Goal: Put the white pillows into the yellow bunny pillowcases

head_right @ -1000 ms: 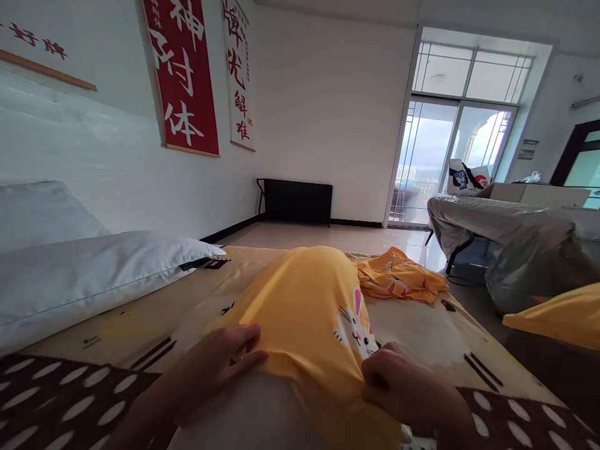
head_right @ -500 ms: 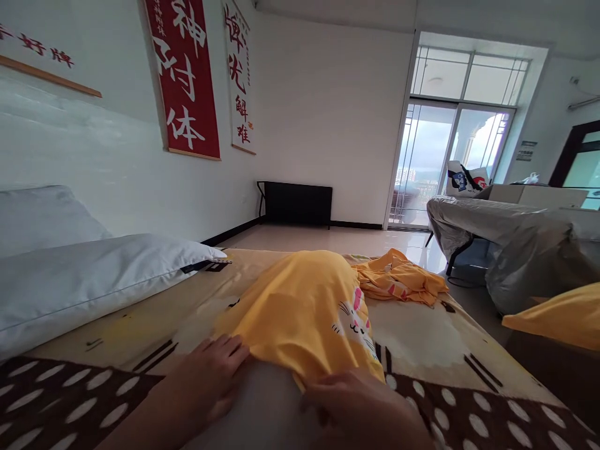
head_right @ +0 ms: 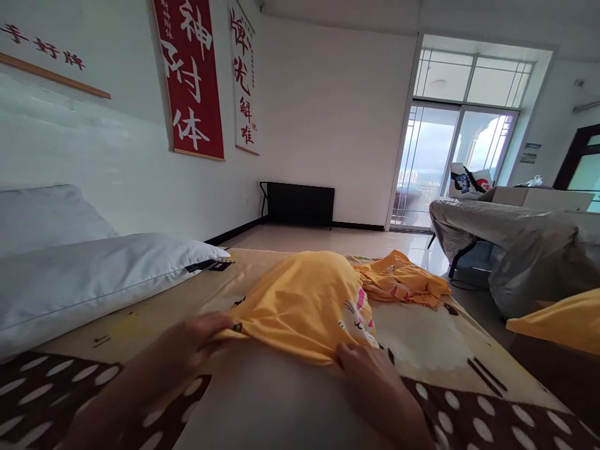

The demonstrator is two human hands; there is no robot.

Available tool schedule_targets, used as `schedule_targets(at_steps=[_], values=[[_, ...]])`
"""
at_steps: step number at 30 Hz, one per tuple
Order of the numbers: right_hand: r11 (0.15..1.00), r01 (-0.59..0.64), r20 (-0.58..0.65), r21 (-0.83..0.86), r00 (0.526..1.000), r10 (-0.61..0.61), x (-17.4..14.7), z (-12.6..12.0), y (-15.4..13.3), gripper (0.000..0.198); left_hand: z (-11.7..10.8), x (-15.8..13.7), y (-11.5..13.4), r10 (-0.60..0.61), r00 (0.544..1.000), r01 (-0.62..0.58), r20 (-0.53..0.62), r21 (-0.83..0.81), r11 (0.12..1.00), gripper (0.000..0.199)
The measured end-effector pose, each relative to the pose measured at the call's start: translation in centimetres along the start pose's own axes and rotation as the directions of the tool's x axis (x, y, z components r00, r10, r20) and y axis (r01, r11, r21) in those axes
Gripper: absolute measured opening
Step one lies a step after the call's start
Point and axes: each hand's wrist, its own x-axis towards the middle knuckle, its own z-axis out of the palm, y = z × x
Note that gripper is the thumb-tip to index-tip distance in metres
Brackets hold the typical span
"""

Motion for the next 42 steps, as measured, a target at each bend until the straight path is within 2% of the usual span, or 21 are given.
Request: schedule_targets(at_steps=[2, 4, 7, 10, 11, 13, 15, 17, 19, 21, 23, 26, 30, 33, 37, 39, 41, 42], values=[[0.995, -0.095, -0.069, -0.020, 0.993, 0.093, -0.3, -0.7, 1.8, 0.019, -0.6, -0.1, -1.0, -0.017, 0.983, 0.013, -0.181, -0.024, 1.000, 0.022], [0.979, -0.203, -0.170, -0.023, 0.966, 0.196, -0.7, -1.3, 3.8, 0.022, -0.8, -0.3, -1.8, -0.064, 0.932, 0.054, -0.357, -0.040, 0.998, 0.025], [0.958, -0.287, -0.420, 0.017, 0.867, 0.268, -1.1, -1.8, 5.8, 0.027, -0.8, -0.3, -2.3, -0.083, 0.846, 0.065, -0.527, -0.052, 0.997, 0.029], [0.978, -0.176, -0.670, 0.109, 0.714, 0.203, -0.7, -1.8, 6.4, 0.028, -0.5, 0.3, -2.7, -0.088, 0.799, 0.025, -0.595, -0.113, 0.993, 0.031], [0.982, -0.117, -0.713, 0.151, 0.675, 0.190, -0.2, -1.7, 6.4, 0.027, -0.2, 0.7, -3.1, -0.104, 0.807, 0.008, -0.582, -0.166, 0.986, 0.032], [0.966, -0.024, -0.733, 0.259, 0.647, 0.213, 1.4, -0.9, 6.6, 0.027, 0.9, 1.8, -4.1, -0.167, 0.845, -0.007, -0.509, -0.322, 0.947, 0.034], [0.927, -0.009, -0.694, 0.376, 0.659, 0.288, 3.6, 0.7, 7.1, 0.030, 3.0, 3.2, -5.5, -0.266, 0.878, 0.029, -0.399, -0.508, 0.861, 0.041], [0.874, -0.042, -0.609, 0.484, 0.701, 0.371, 6.2, 2.9, 7.9, 0.033, 5.9, 4.6, -6.7, -0.368, 0.892, 0.120, -0.261, -0.648, 0.752, 0.057], [0.797, -0.037, -0.501, 0.603, 0.760, 0.415, 8.6, 5.4, 8.8, 0.032, 8.9, 5.6, -7.5, -0.377, 0.913, 0.179, -0.157, -0.676, 0.715, 0.062], [0.712, -0.007, -0.436, 0.702, 0.786, 0.438, 10.2, 7.5, 9.6, 0.033, 11.3, 6.2, -7.9, -0.341, 0.938, 0.206, -0.057, -0.701, 0.683, 0.059], [0.668, 0.019, -0.422, 0.744, 0.788, 0.448, 11.0, 8.7, 10.2, 0.035, 12.7, 6.4, -7.9, -0.326, 0.945, 0.223, -0.003, -0.724, 0.653, 0.058], [0.627, 0.032, -0.432, 0.778, 0.753, 0.497, 11.2, 9.3, 10.5, 0.038, 13.2, 6.4, -7.6, -0.367, 0.930, 0.241, -0.008, -0.742, 0.626, 0.062], [0.539, 0.050, -0.414, 0.841, 0.700, 0.582, 11.3, 8.9, 10.2, 0.041, 13.2, 6.4, -6.0, -0.455, 0.888, 0.251, -0.070, -0.755, 0.606, 0.075], [0.493, 0.093, -0.423, 0.865, 0.664, 0.616, 10.9, 7.8, 9.7, 0.046, 12.6, 6.0, -3.8, -0.481, 0.866, 0.212, -0.137, -0.771, 0.600, 0.074], [0.498, 0.144, -0.467, 0.855, 0.630, 0.620, 8.8, 4.7, 9.1, 0.042, 9.3, 4.6, -1.0, -0.441, 0.859, 0.092, -0.262, -0.767, 0.635, 0.057], [0.582, 0.160, -0.517, 0.798, 0.678, 0.522, 7.0, 3.0, 8.8, 0.036, 6.5, 3.4, -0.3, -0.358, 0.899, 0.086, -0.251, -0.702, 0.707, 0.049], [0.710, 0.128, -0.501, 0.693, 0.794, 0.345, 4.9, 1.4, 8.5, 0.030, 3.6, 2.0, -0.5, -0.249, 0.964, 0.151, -0.095, -0.574, 0.804, 0.043], [0.762, 0.099, -0.429, 0.640, 0.869, 0.247, 3.9, 0.9, 8.4, 0.028, 2.4, 1.2, -0.9, -0.186, 0.982, 0.171, 0.019, -0.495, 0.852, 0.040]])
